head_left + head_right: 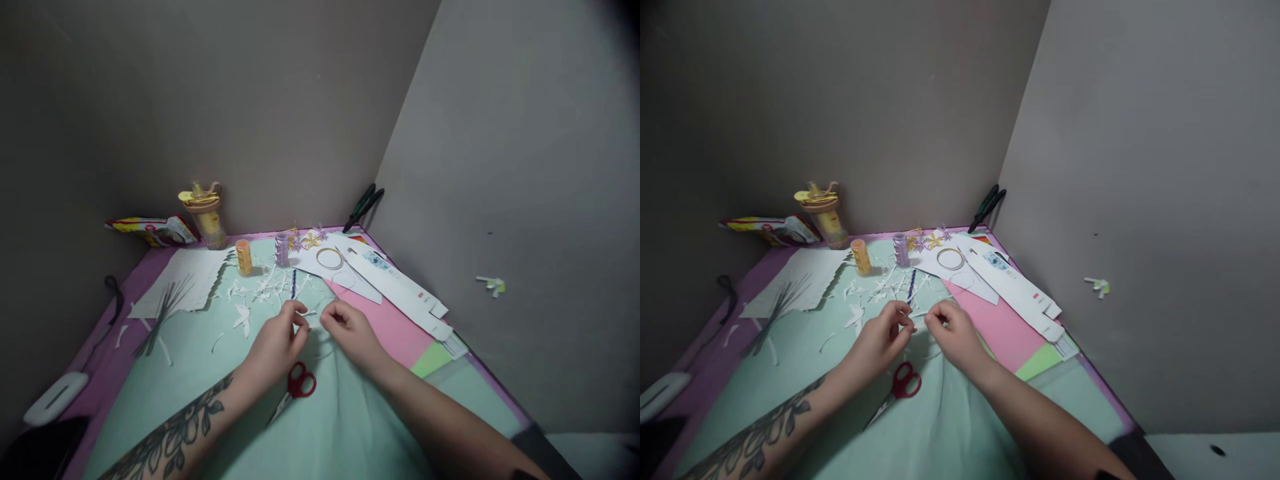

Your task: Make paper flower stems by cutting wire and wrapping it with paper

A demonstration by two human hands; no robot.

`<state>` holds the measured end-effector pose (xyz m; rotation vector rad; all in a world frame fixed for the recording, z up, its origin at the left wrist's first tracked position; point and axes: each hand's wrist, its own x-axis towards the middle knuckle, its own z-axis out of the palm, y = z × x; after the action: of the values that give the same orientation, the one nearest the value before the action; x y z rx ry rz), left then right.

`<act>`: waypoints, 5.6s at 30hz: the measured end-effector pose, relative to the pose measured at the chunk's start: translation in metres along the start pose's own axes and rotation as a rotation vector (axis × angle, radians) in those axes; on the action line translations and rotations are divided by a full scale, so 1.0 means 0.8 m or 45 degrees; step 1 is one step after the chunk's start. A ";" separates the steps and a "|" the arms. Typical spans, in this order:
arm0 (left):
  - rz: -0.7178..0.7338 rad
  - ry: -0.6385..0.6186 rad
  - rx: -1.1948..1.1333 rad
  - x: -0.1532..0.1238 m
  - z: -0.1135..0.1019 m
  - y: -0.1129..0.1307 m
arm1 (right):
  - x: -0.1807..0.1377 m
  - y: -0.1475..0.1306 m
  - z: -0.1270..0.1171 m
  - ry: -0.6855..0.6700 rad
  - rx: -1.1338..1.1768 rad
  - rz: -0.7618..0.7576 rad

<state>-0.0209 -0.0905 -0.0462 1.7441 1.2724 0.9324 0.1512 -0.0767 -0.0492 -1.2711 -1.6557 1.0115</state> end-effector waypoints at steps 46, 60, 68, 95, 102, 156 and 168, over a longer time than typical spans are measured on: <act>-0.117 -0.027 -0.100 0.009 0.010 -0.007 | -0.004 0.020 0.024 -0.124 0.561 0.338; -0.177 0.014 -0.067 0.014 -0.001 -0.003 | -0.002 0.015 0.023 -0.041 0.724 0.381; -0.179 -0.371 1.092 0.021 -0.037 -0.005 | 0.004 0.014 -0.004 0.083 0.634 0.330; 0.002 -0.620 1.301 0.021 -0.042 -0.013 | 0.050 0.039 0.012 -0.347 -0.032 0.088; -0.038 -0.627 1.291 0.022 -0.039 -0.008 | 0.049 0.034 0.013 -0.345 -0.090 0.090; -0.549 0.616 -1.100 0.028 -0.005 -0.029 | 0.040 0.030 -0.004 0.171 0.338 0.018; -0.592 0.542 -1.175 0.026 -0.004 -0.022 | 0.037 0.021 -0.002 0.142 0.179 -0.056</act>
<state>-0.0260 -0.0665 -0.0584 0.5269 1.1374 1.3462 0.1530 -0.0446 -0.0607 -1.1725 -1.4949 0.9943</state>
